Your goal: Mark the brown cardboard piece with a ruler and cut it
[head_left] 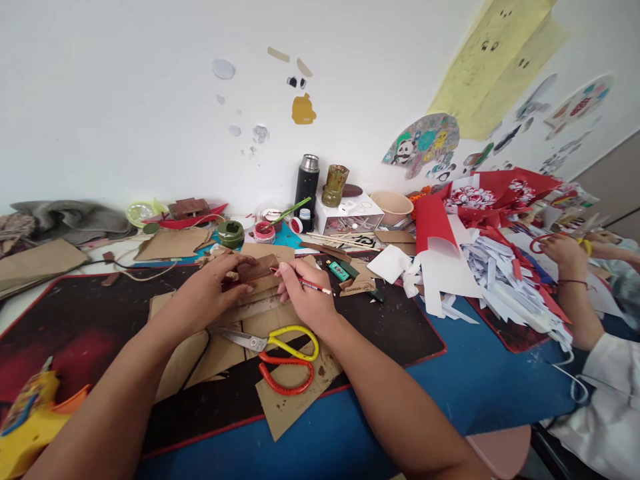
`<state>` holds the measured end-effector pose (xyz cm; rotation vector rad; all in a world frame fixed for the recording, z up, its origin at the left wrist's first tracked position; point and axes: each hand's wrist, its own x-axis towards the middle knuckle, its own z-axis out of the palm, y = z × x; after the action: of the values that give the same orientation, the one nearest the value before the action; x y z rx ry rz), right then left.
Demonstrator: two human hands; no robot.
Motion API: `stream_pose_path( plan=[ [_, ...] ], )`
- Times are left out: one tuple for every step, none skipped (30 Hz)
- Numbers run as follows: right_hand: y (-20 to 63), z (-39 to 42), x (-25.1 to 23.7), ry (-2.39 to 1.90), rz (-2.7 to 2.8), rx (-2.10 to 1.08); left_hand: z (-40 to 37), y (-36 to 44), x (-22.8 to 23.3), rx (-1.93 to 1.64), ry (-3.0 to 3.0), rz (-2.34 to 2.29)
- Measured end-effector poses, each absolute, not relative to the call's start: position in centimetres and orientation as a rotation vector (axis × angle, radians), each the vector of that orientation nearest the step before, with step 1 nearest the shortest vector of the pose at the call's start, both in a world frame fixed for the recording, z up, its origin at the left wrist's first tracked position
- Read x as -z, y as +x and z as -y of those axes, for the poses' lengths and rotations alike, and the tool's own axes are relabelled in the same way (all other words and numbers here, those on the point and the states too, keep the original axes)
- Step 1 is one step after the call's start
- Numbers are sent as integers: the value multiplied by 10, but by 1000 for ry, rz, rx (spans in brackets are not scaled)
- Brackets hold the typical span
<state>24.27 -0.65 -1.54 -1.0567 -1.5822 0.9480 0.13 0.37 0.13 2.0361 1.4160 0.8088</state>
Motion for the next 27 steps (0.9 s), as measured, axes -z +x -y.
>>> stream_pose_path(
  plan=[
    [243,7,16,-1061,1587,-940,-4,1,-1,-812,2038,-1413],
    [243,7,16,-1064,1593,-934,-4,1,-1,-818,2039,-1410],
    [243,7,16,-1066,1599,-929,-4,1,-1,-822,2037,-1407],
    [244,6,16,-1068,1604,-926,-4,1,-1,-825,2035,-1406],
    [244,6,17,-1067,1605,-925,-4,1,0,-825,2034,-1407],
    [244,6,17,-1061,1604,-927,-4,1,0,-825,2034,-1408],
    [244,6,18,-1052,1603,-929,-4,2,0,-825,2036,-1409],
    [244,5,19,-1041,1600,-932,-4,2,0,-826,2037,-1411],
    [244,5,19,-1032,1596,-937,-3,2,0,-829,2038,-1414],
    [244,5,20,-1027,1591,-942,-3,2,0,-829,2038,-1416],
    [245,4,20,-1026,1589,-947,-3,2,0,-827,2038,-1418],
    [245,4,21,-1031,1588,-951,-3,2,0,-823,2037,-1421],
    [245,4,21,-1038,1589,-953,-3,2,0,-820,2037,-1424],
    [245,4,21,-1044,1590,-954,-3,2,-1,-821,2037,-1427],
    [245,4,21,-1047,1591,-952,-3,2,-1,-824,2038,-1428],
    [245,4,20,-1047,1591,-950,-3,2,-1,-827,2039,-1429],
    [245,5,20,-1045,1590,-949,-3,2,-1,-829,2040,-1428],
    [245,5,19,-1041,1587,-947,-3,2,-1,-828,2040,-1427],
    [245,5,18,-1036,1585,-948,-3,2,-1,-827,2039,-1426],
    [244,6,16,-1033,1582,-948,-3,2,0,-823,2036,-1425],
    [244,6,15,-1034,1581,-947,-3,2,0,-820,2033,-1427],
    [244,6,14,-1037,1582,-943,-3,3,0,-817,2031,-1430],
    [244,6,13,-1042,1585,-939,-3,3,1,-815,2030,-1434],
    [244,7,12,-1046,1589,-934,-3,3,1,-815,2030,-1438],
    [244,7,11,-1048,1592,-928,-3,3,1,-815,2031,-1443],
    [244,7,11,-1045,1594,-924,-3,3,1,-819,2031,-1447],
    [244,7,11,-1039,1592,-922,-3,3,1,-822,2031,-1450]
  ],
)
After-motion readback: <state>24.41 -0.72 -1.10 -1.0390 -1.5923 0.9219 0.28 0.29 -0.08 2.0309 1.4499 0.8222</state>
